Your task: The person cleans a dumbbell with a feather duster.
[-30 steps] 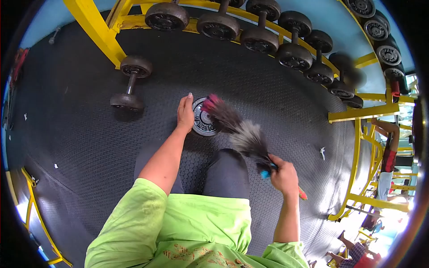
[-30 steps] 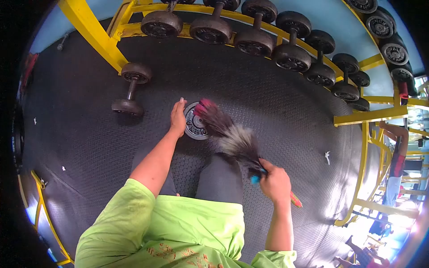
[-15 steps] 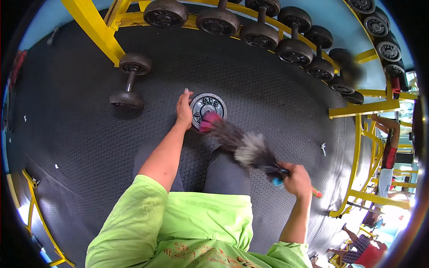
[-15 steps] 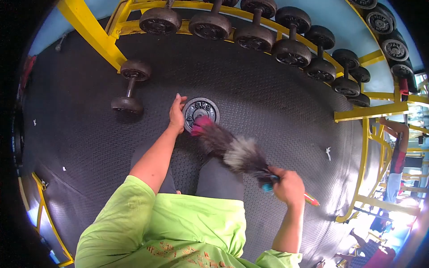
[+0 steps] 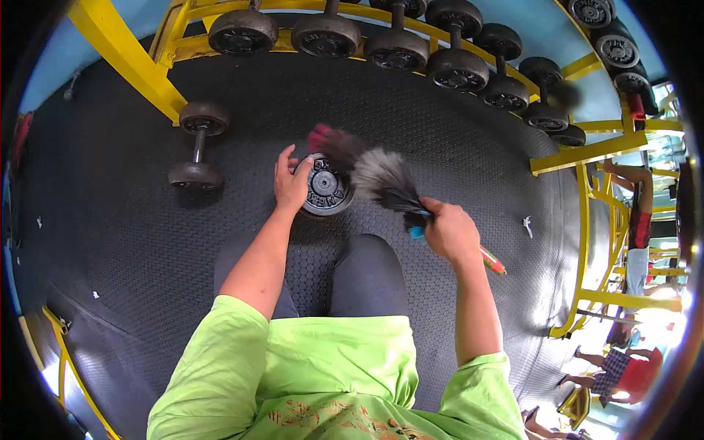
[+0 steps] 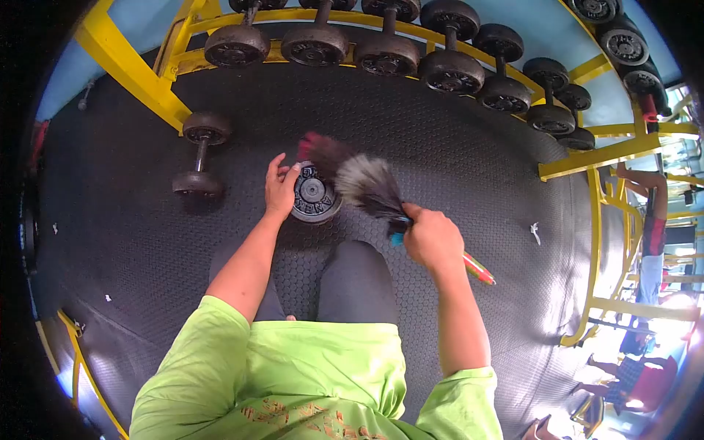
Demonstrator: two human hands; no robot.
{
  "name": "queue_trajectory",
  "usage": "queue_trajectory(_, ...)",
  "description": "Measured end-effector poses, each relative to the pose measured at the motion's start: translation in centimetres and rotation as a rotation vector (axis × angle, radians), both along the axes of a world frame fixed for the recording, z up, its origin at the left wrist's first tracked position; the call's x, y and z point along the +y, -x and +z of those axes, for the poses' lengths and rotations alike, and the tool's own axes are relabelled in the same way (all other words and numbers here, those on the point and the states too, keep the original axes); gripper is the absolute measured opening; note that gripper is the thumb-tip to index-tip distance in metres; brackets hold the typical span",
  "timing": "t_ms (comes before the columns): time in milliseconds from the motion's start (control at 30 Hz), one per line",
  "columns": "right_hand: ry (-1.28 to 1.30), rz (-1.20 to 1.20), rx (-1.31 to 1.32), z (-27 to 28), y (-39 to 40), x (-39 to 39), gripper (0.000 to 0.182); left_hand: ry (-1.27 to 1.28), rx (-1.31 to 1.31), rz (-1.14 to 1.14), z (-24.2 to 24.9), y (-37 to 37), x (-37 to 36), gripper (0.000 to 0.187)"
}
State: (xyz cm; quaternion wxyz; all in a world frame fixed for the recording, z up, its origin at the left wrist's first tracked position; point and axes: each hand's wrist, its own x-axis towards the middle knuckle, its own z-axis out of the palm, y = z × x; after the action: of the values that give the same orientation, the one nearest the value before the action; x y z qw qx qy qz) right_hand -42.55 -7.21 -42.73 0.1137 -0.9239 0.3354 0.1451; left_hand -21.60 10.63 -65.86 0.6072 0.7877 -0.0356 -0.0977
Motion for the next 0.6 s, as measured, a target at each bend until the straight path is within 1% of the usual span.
queue_trajectory(33, 0.001, 0.000, 0.002, 0.0, 0.8, -0.5, 0.044, 0.001, 0.002, 0.000, -0.2, -0.1, 0.1, 0.060)
queue_trajectory(100, 0.009, 0.010, 0.048, 0.1, 2.8, -1.2, 0.044, -0.021, 0.135, -0.063, -0.6, -0.3, 0.0, 0.054)
queue_trajectory(133, 0.014, -0.008, 0.076, 0.5, 3.6, -1.2, 0.043, -0.020, 0.137, -0.061, -0.2, -0.3, -0.1, 0.054)
queue_trajectory(200, 0.018, -0.006, 0.119, 1.6, 5.0, -0.8, 0.043, -0.062, 0.091, -0.083, 0.2, -0.2, -0.3, 0.045)
queue_trajectory(233, 0.022, -0.007, 0.161, 1.8, 5.7, -0.6, 0.042, -0.065, 0.091, -0.084, 0.2, -0.2, -0.4, 0.045)
queue_trajectory(300, 0.043, 0.006, 0.165, 2.0, 6.7, -0.1, 0.041, -0.019, 0.112, -0.082, 0.4, -0.3, -0.5, 0.039)
queue_trajectory(367, 0.015, 0.011, 0.239, 3.9, 6.4, 1.0, 0.039, -0.015, 0.125, -0.086, 0.8, -0.2, -0.5, 0.039)
queue_trajectory(400, 0.015, 0.011, 0.235, 4.4, 6.0, 1.5, 0.039, -0.006, 0.139, -0.090, 0.7, -0.3, -0.5, 0.040)
queue_trajectory(533, -0.014, 0.123, 0.258, 5.5, 4.6, 2.2, 0.038, -0.024, 0.151, -0.127, 0.6, -0.9, -0.3, 0.040)
queue_trajectory(600, -0.025, 0.169, 0.253, 5.4, 4.7, 1.8, 0.038, 0.047, 0.315, -0.203, 0.9, -1.6, 0.0, 0.045)
